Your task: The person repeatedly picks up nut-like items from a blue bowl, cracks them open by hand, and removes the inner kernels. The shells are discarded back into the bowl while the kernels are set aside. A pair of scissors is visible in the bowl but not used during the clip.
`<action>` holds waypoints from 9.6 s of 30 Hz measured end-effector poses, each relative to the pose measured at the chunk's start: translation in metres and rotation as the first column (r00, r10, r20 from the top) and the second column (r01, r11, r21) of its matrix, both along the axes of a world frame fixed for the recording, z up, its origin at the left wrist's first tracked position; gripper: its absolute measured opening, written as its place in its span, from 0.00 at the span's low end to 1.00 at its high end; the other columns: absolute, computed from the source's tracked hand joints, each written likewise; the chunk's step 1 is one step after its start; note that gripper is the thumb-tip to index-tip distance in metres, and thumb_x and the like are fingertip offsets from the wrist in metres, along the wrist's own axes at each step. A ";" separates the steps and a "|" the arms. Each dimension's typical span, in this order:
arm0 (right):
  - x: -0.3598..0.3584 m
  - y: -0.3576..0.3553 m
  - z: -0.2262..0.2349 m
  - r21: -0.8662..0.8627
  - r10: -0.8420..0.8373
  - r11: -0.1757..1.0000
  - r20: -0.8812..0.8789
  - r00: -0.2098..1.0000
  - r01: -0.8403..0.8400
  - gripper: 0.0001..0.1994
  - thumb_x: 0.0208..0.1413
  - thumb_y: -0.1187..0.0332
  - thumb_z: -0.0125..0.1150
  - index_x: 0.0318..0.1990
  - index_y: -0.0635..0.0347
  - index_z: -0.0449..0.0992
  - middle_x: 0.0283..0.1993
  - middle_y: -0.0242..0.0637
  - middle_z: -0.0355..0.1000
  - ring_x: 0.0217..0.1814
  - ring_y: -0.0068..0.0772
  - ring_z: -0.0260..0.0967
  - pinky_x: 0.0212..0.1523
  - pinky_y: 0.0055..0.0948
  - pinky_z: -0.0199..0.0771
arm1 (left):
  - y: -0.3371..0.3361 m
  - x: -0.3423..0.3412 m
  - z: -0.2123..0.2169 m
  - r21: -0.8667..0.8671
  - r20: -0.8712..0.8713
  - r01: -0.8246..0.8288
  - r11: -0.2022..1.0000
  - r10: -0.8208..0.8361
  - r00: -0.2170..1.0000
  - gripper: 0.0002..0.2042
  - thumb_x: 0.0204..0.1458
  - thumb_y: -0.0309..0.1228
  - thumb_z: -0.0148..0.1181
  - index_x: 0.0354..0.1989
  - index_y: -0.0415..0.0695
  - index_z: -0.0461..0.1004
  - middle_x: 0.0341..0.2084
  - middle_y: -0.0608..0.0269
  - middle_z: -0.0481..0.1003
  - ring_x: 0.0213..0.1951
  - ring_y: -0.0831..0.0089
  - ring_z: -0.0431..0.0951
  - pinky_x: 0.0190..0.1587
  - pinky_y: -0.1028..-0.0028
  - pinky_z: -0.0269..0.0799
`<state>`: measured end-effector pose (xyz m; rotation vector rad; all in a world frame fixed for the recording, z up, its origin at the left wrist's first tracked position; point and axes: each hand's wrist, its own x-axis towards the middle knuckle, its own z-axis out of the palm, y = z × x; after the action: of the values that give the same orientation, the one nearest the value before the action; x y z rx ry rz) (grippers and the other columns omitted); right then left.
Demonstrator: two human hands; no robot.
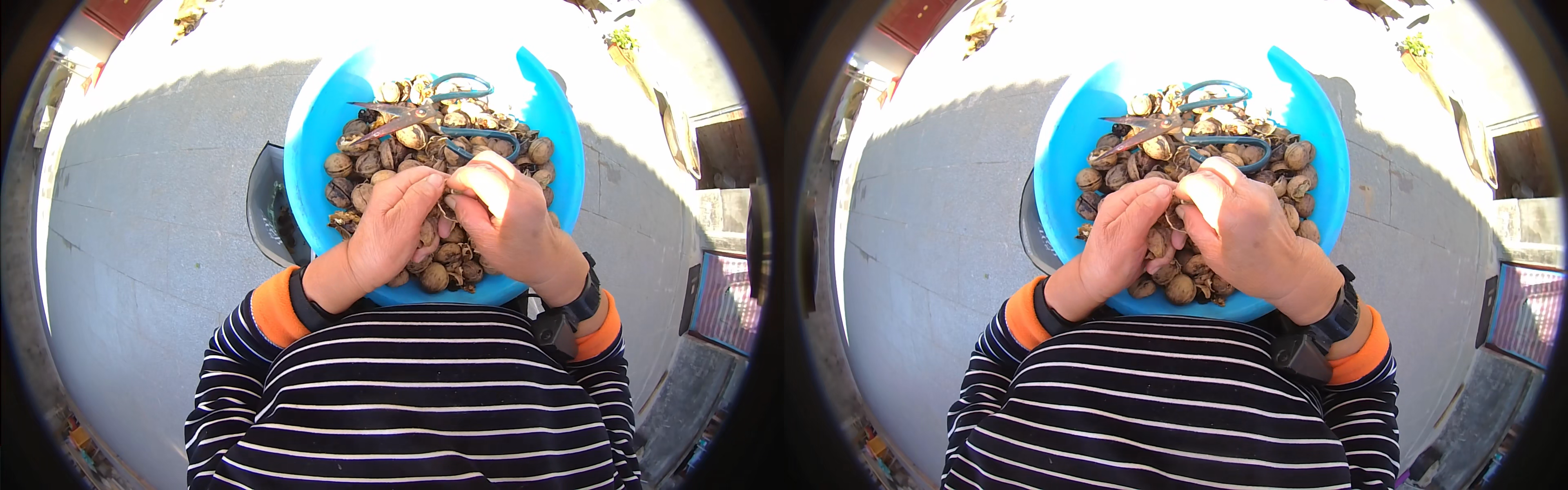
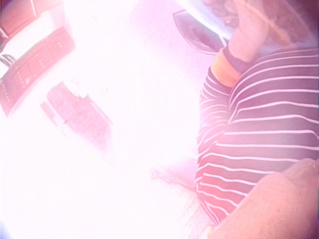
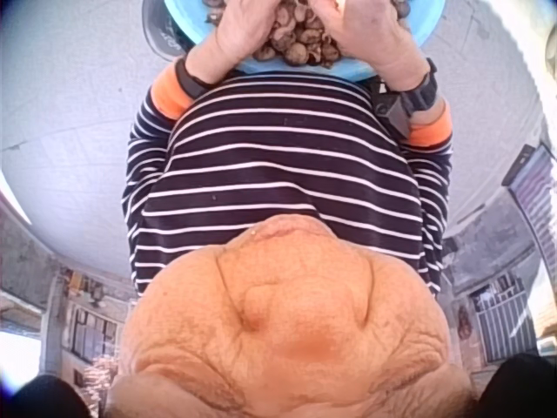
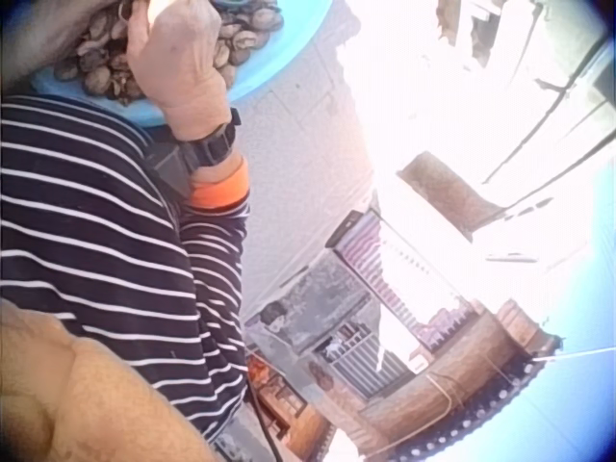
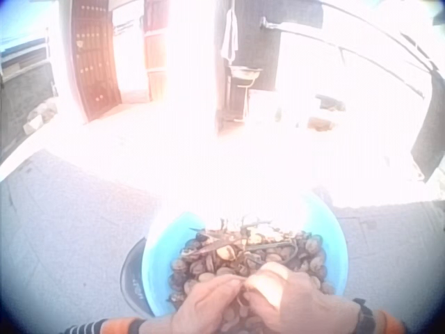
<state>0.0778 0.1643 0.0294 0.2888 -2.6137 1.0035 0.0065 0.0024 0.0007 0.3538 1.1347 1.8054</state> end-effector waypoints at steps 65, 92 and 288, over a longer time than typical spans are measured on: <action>0.001 -0.013 -0.011 -0.754 0.417 0.521 0.634 0.651 0.400 0.06 0.61 0.72 0.51 0.38 0.66 0.73 0.23 0.34 0.67 0.15 0.13 0.51 0.15 0.14 0.51 | -0.024 -0.018 0.009 0.360 0.260 -0.251 0.898 0.162 0.952 0.12 0.63 0.36 0.45 0.43 0.41 0.69 0.24 0.57 0.73 0.13 0.75 0.62 0.18 0.77 0.59; 0.003 -0.014 -0.016 -0.716 0.490 0.624 0.671 0.556 0.315 0.07 0.62 0.72 0.52 0.38 0.65 0.75 0.22 0.30 0.67 0.16 0.10 0.53 0.15 0.12 0.51 | -0.169 -0.078 -0.100 -0.379 -0.113 -0.611 0.695 0.620 0.776 0.25 0.57 0.23 0.42 0.66 0.40 0.57 0.60 0.47 0.65 0.63 0.54 0.63 0.64 0.57 0.57; 0.017 0.006 -0.027 -0.736 0.171 0.627 0.449 0.877 0.255 0.02 0.54 0.76 0.61 0.34 0.64 0.75 0.27 0.26 0.70 0.25 0.12 0.64 0.23 0.15 0.65 | -0.015 0.012 -0.014 -0.124 -0.724 -0.060 0.991 -0.049 0.688 0.22 0.52 0.16 0.61 0.56 0.38 0.65 0.39 0.62 0.76 0.39 0.82 0.76 0.41 0.81 0.74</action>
<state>0.0948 0.1699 0.0027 -0.2926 -2.2009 2.3149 0.0187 -0.0121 -0.0137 1.0578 1.7952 1.5950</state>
